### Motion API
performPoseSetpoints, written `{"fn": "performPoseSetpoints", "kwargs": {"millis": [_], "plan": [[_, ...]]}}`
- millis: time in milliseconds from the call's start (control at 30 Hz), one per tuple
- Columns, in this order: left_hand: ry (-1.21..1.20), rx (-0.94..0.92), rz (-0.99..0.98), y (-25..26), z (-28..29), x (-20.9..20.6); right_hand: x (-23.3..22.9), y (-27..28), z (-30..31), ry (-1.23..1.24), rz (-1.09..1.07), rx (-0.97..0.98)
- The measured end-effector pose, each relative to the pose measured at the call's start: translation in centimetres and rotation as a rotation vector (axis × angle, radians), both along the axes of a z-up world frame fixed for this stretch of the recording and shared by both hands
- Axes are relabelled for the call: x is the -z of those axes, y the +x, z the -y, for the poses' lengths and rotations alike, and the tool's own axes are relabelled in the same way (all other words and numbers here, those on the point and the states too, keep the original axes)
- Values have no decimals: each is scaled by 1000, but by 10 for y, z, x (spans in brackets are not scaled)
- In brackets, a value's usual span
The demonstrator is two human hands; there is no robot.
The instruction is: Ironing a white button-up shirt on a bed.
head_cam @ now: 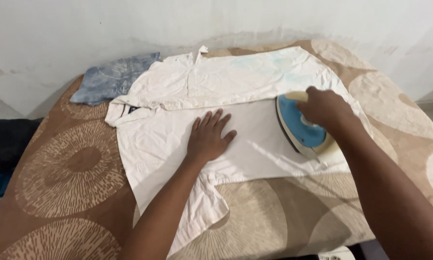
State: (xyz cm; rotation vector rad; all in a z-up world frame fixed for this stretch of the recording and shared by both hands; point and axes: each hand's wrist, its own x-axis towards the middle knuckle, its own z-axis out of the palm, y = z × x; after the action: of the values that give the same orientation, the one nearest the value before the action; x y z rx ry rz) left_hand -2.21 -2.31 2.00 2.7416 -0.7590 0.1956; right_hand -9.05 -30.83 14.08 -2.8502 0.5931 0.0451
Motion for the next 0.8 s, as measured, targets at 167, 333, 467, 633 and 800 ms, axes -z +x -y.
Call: {"fn": "performPoseSetpoints", "kwargs": {"millis": [167,333,467,633,800], "plan": [[-19,9,14,0,-2,9,-17,-22,-3,51,-72,16],[-9,12,57,4,1,11,-9,-60,16,51,-92,47],[23,4,67,1,2,11,1,-53,22,9,-24,77],[28,-2,45,0,2,0,5,-3,28,0,46,40],[-35,1,-3,-4,-2,-3,5,17,33,46,-8,17]]}}
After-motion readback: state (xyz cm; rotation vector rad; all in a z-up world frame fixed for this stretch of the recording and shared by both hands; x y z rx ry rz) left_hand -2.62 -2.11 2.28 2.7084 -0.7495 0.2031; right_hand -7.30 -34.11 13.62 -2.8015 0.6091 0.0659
